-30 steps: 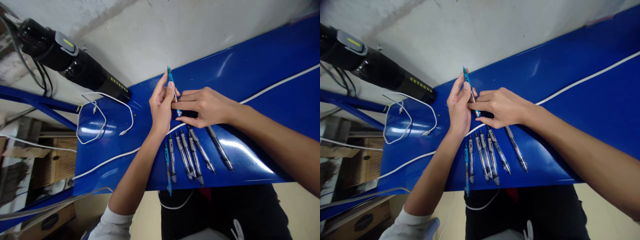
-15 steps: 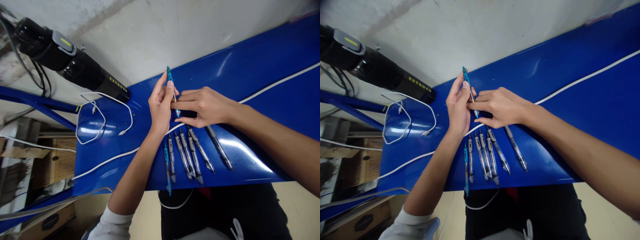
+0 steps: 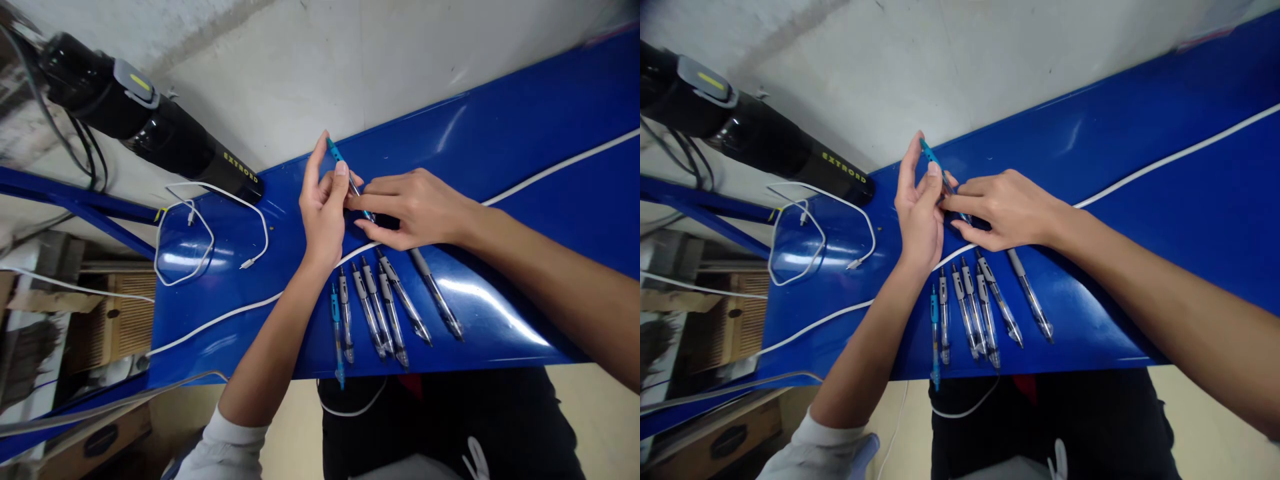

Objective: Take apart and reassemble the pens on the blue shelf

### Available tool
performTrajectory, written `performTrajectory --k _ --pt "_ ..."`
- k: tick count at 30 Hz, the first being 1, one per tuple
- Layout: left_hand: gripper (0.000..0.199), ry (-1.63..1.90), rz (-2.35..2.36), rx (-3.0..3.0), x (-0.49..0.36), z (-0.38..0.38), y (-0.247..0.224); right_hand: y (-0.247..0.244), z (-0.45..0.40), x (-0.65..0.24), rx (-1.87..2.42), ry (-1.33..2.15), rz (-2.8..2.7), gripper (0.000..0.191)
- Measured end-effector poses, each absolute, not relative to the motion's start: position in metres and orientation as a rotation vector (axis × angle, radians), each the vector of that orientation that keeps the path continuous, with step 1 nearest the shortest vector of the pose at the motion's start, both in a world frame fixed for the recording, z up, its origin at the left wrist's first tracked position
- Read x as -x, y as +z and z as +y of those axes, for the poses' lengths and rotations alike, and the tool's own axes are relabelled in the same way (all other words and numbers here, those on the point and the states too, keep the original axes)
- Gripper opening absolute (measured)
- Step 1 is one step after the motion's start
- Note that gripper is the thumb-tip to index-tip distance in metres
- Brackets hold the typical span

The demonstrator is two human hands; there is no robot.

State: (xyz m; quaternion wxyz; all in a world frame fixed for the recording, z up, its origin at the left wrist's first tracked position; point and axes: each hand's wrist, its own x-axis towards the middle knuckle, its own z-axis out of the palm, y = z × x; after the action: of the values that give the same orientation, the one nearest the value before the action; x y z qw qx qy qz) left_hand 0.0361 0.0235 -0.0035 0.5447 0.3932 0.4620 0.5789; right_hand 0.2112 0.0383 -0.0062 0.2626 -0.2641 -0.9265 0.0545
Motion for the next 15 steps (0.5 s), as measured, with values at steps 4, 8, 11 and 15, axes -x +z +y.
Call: performTrajectory --k 4,8,11,15 --pt "0.065 1.381 1.099 -0.912 -0.0383 0.0223 -0.0024 -0.0088 0.0389 -0.2127 0.748 0.142 -2.482 0.037" --pt "0.074 1.371 1.101 -0.893 -0.0382 0.0221 -0.0035 -0.0080 0.0396 -0.2149 0.773 0.186 -2.464 0.038" --pt "0.074 1.369 1.099 -0.868 -0.0373 0.0229 -0.0053 -0.0059 0.0395 -0.2156 0.796 0.206 -2.458 0.039" --pt "0.067 1.356 1.092 -0.879 -0.0372 0.0249 -0.0078 -0.0040 0.0383 -0.2152 0.833 0.226 -2.453 0.039"
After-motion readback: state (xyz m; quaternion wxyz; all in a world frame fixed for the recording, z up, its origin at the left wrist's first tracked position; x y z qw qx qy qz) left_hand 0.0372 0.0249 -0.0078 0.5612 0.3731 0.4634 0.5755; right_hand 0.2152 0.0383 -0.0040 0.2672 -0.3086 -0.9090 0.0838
